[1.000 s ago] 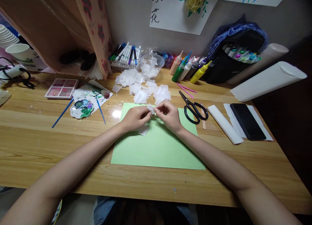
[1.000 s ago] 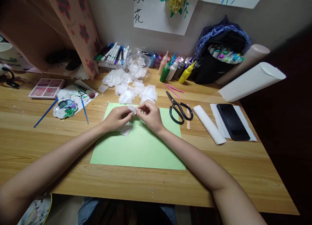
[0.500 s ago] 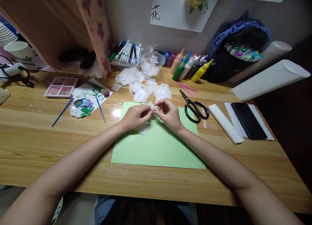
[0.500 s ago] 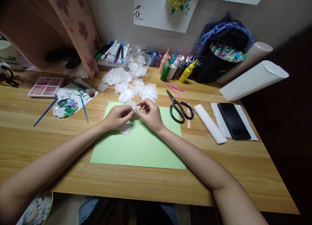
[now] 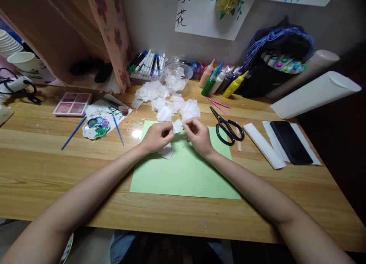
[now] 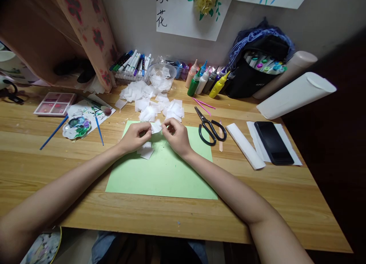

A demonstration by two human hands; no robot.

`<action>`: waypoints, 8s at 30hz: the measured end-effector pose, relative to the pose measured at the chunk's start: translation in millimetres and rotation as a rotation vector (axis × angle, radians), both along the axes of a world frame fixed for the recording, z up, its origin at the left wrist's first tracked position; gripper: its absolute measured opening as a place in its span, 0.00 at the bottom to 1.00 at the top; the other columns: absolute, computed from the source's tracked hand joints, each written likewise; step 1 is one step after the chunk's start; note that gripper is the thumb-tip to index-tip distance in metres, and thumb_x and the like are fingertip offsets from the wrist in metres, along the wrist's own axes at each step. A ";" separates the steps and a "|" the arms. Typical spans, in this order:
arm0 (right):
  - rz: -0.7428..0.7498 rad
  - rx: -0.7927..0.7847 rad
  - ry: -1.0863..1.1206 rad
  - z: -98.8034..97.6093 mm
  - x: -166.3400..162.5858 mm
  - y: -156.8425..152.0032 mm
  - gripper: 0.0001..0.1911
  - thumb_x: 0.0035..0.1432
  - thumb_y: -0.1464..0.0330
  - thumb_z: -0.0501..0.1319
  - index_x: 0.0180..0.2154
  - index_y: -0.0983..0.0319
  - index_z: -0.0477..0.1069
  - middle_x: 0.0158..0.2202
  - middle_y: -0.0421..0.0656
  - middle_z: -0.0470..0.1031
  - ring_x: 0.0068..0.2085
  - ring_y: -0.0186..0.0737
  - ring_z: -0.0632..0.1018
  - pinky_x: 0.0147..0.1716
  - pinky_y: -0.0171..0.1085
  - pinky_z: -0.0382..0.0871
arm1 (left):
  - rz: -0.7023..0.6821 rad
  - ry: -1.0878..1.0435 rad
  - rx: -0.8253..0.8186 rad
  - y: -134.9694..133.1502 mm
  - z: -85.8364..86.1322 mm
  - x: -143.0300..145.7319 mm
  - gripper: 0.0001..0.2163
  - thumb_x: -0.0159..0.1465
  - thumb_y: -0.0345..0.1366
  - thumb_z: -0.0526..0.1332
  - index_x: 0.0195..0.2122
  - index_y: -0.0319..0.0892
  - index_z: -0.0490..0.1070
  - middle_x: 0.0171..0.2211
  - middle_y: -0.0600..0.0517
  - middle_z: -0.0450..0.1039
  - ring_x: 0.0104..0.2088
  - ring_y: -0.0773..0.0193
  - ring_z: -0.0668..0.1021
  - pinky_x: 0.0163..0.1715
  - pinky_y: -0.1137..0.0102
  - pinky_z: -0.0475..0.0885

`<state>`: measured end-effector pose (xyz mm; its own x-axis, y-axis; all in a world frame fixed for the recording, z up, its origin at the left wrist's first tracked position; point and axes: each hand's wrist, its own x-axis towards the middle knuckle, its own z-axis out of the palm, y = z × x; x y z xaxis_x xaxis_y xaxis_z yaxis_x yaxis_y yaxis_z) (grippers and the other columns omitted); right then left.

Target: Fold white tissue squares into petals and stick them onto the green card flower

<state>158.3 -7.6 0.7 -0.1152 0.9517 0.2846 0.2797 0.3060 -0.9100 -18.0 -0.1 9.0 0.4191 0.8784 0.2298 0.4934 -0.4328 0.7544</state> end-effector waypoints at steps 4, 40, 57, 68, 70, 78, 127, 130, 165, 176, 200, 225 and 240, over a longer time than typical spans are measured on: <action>-0.056 -0.098 0.164 -5.6 3.0 7.1 0.10 0.57 0.62 0.59 0.29 0.61 0.64 0.25 0.37 0.66 0.23 0.30 0.66 0.21 0.32 0.59 | 0.012 -0.023 -0.064 1.9 2.2 -1.4 0.09 0.54 0.33 0.50 0.17 0.41 0.55 0.17 0.56 0.56 0.21 0.69 0.61 0.23 0.72 0.54; 0.088 -0.271 0.227 2.1 -8.9 -4.9 0.12 0.53 0.60 0.63 0.31 0.61 0.77 0.31 0.42 0.77 0.29 0.34 0.72 0.26 0.33 0.65 | 0.283 0.033 0.341 -11.6 -5.3 5.1 0.07 0.60 0.38 0.60 0.31 0.42 0.75 0.23 0.55 0.73 0.21 0.73 0.69 0.24 0.75 0.61; 0.067 -0.262 0.185 -2.0 -7.7 -5.7 0.10 0.49 0.63 0.66 0.33 0.62 0.78 0.32 0.43 0.78 0.24 0.30 0.69 0.23 0.33 0.62 | 0.271 0.028 0.311 -11.5 -4.2 4.8 0.08 0.59 0.38 0.60 0.29 0.41 0.77 0.20 0.55 0.72 0.19 0.72 0.68 0.22 0.74 0.61; 0.025 -0.271 0.208 -1.6 -8.4 -5.1 0.10 0.49 0.62 0.65 0.29 0.63 0.76 0.29 0.43 0.78 0.27 0.33 0.72 0.26 0.34 0.65 | 0.188 0.019 0.329 -14.1 -2.4 6.5 0.08 0.60 0.37 0.59 0.35 0.42 0.77 0.26 0.54 0.76 0.20 0.72 0.68 0.24 0.74 0.62; 0.033 -0.274 0.226 -1.8 -8.4 -5.2 0.09 0.48 0.63 0.66 0.29 0.63 0.76 0.30 0.43 0.78 0.28 0.34 0.73 0.28 0.35 0.67 | 0.167 0.027 0.336 -14.9 -3.4 7.1 0.09 0.60 0.37 0.60 0.39 0.42 0.76 0.28 0.53 0.77 0.21 0.72 0.69 0.24 0.74 0.63; -0.008 -0.247 0.197 -1.2 -8.0 -3.7 0.10 0.49 0.62 0.64 0.28 0.63 0.73 0.28 0.41 0.75 0.26 0.32 0.70 0.25 0.33 0.64 | 0.279 0.039 0.300 -12.8 -3.7 7.0 0.09 0.63 0.36 0.57 0.30 0.41 0.75 0.24 0.54 0.72 0.22 0.71 0.68 0.25 0.74 0.60; 0.021 0.273 -0.280 -4.2 6.0 11.6 0.02 0.52 0.73 0.62 0.29 0.60 0.71 0.32 0.42 0.63 0.35 0.39 0.68 0.31 0.39 0.66 | 0.268 -0.097 0.073 -0.3 1.9 -0.3 0.04 0.58 0.29 0.56 0.27 0.41 0.65 0.29 0.54 0.65 0.27 0.68 0.66 0.30 0.71 0.61; -0.027 0.306 -0.257 -2.0 6.3 10.1 0.02 0.52 0.73 0.62 0.29 0.60 0.72 0.32 0.42 0.63 0.35 0.39 0.68 0.31 0.39 0.66 | 0.105 0.017 0.016 -0.5 1.5 1.1 0.08 0.61 0.35 0.56 0.25 0.40 0.66 0.26 0.54 0.65 0.29 0.67 0.67 0.31 0.70 0.61; -0.031 0.216 -0.172 -3.1 6.7 11.7 0.02 0.51 0.73 0.63 0.29 0.61 0.73 0.32 0.42 0.63 0.34 0.37 0.69 0.30 0.37 0.66 | 0.045 -0.052 0.011 2.1 -0.4 -0.2 0.08 0.65 0.35 0.54 0.31 0.41 0.69 0.31 0.52 0.68 0.32 0.66 0.70 0.34 0.71 0.63; -0.034 0.221 -0.195 -3.5 6.7 11.9 0.02 0.51 0.72 0.63 0.29 0.60 0.73 0.32 0.42 0.64 0.34 0.37 0.69 0.30 0.38 0.67 | 0.076 -0.077 0.051 0.1 0.7 0.3 0.05 0.61 0.33 0.57 0.29 0.40 0.68 0.28 0.53 0.66 0.27 0.69 0.67 0.29 0.72 0.62; 0.010 0.219 -0.226 -2.7 5.6 11.5 0.01 0.52 0.71 0.63 0.29 0.59 0.72 0.32 0.42 0.63 0.36 0.39 0.69 0.30 0.38 0.66 | 0.008 -0.219 -0.063 4.1 0.3 -1.2 0.06 0.59 0.36 0.61 0.27 0.40 0.71 0.28 0.52 0.69 0.26 0.70 0.67 0.26 0.73 0.62; 0.058 0.420 -0.310 -2.1 4.0 4.4 0.04 0.54 0.69 0.63 0.33 0.58 0.76 0.31 0.42 0.67 0.35 0.40 0.70 0.36 0.42 0.66 | 0.035 -0.256 -0.095 4.9 -2.0 -1.3 0.06 0.55 0.35 0.63 0.25 0.38 0.74 0.26 0.51 0.70 0.23 0.72 0.65 0.23 0.74 0.59; -0.194 0.048 -0.042 -6.1 9.4 15.1 0.07 0.57 0.68 0.58 0.27 0.61 0.68 0.32 0.41 0.64 0.33 0.36 0.68 0.32 0.35 0.63 | 0.165 -0.227 -0.109 5.6 2.7 -0.7 0.04 0.54 0.31 0.56 0.23 0.39 0.63 0.24 0.56 0.63 0.24 0.71 0.64 0.25 0.74 0.60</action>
